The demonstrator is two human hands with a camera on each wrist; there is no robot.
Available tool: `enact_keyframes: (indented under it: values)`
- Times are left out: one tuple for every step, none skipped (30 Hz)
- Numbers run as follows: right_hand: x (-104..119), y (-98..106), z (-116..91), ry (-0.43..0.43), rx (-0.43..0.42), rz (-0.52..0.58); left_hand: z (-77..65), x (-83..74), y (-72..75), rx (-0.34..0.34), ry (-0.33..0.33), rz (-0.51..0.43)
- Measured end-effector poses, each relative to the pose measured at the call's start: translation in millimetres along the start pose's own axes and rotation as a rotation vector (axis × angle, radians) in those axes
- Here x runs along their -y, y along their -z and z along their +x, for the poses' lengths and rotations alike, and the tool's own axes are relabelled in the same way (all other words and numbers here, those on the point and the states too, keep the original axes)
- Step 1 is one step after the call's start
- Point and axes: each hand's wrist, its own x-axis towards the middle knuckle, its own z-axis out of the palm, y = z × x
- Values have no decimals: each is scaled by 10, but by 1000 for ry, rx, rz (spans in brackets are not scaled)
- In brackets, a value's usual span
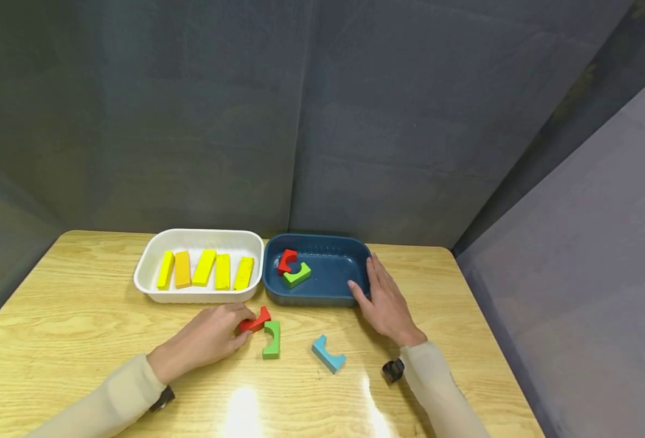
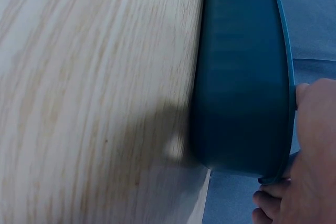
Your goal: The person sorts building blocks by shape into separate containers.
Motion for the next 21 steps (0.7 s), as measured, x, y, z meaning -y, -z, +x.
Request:
enact_keyframes:
  values:
    - [1,-1,-1,-1,0,1,-2,2,-3,1,4,0]
    - [1,-2,-3,-1,1,0,-4,3,-5,2,8,0]
    - [1,-2,-4,-2,1,1,-5,3,-7,3,12,-2]
    - [1,-2,-4,-1,3,1,-6,5,-9,6,16,-3]
    - [2,-1,-6,-2,3,0,-7,7,-11,8,18,-4]
    - [2,0,-6,-2,3,0,-8,8,-13,7,20,-5]
    - [3,1,-6,-2,3,-1,-8,10,-14,7,21,-7]
    - [3,2,-4,0,1,-1,-10,11,-13,4,22,-8]
    - [4,4,-2,1,0,-2,-13,13,-13,2,23,-12]
    - [5,5,-1,2,0,-2,-17,16,-13,1,25,-14]
    - [5,7,0,3,-1,-2,-22,18,-13,0,26,-14]
    - [5,8,0,4,-1,-2,-27,19,-12,0,28,-16]
    - [6,9,1,5,-2,-3,-32,20,-10,0,29,-19]
    - [6,9,1,5,-3,-3,-38,21,-8,1,30,-22]
    - [6,10,0,5,-2,-4,-43,22,-6,2,31,-25]
    - [7,11,0,6,-2,-3,-49,22,-3,4,33,-25]
    - [9,11,0,7,-4,-4,-53,23,-2,4,33,-25]
    - [10,12,-1,7,-4,-5,-58,22,1,4,34,-24]
    - [10,12,-2,7,-3,-5,-64,23,3,4,34,-20]
    - [11,13,-3,6,-2,-5,-69,23,3,3,34,-16]
    - [12,13,-4,4,-1,-4,-76,21,5,2,35,-14]
